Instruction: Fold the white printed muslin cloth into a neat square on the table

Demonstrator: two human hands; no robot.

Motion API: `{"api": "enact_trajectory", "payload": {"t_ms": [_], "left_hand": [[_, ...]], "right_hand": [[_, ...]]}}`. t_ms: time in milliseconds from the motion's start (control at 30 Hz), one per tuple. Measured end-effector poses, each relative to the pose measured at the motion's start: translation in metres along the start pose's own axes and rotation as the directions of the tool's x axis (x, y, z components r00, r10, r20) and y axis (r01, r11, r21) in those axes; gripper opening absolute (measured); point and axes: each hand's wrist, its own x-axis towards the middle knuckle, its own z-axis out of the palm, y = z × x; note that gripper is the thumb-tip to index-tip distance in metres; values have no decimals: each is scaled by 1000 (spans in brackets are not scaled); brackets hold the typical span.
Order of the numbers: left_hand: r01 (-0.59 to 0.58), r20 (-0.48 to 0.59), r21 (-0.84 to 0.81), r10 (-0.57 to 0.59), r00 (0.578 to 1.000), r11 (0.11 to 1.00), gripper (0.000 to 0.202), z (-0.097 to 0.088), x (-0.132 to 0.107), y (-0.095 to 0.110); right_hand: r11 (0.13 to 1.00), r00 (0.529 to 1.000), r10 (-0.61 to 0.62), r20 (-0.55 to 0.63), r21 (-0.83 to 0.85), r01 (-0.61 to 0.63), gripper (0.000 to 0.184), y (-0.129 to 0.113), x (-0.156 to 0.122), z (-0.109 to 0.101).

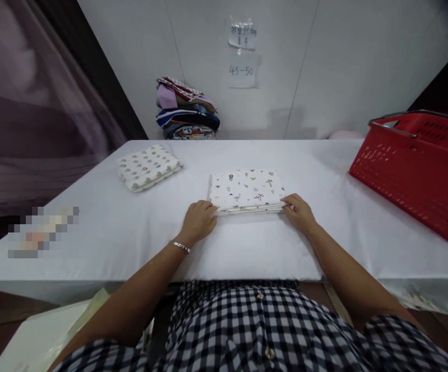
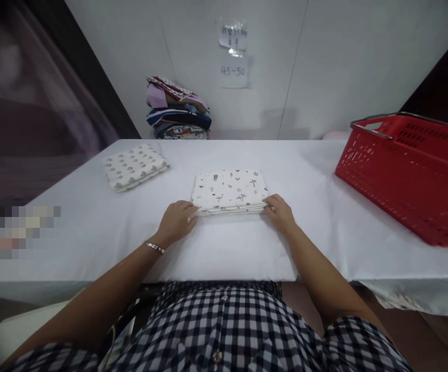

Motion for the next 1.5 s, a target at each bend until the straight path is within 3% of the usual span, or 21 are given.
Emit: {"api": "enact_trajectory", "payload": {"t_ms": [233,433,633,767,900,1100,1267,1500], "left_hand": [[-40,-68,-146,31,997,988,23,3,31,24],[-163,29,-154,169,985,975,17,17,65,47],[-206,84,-49,209,974,977,16,18,78,58],[-256,37,24,255,966,966,19,15,80,66],[-217,-73,-4,216,974,976,17,11,75,70],[-242,-64,-29,240,969,970,15,17,66,65],[-251,-52,-41,248,967,967,16,19,63,67],[-220,-21,-70,219,975,973,16,31,58,67]], "right_hand": [[979,972,-204,-113,-44,200,24,-13,6,2],[981,981,-190,-48,-56,187,22,-21,7,7],[982,982,-187,-25,-17,187,23,-15,6,8],[979,978,-204,-33,-16,203,23,-16,6,7],[975,975,-221,-39,-35,220,26,-19,5,8],[972,980,-195,-50,-141,186,22,-21,10,13],[935,946,-295,-134,-243,257,18,-19,8,7],[904,922,-381,-72,-239,355,18,-16,1,-1]]}}
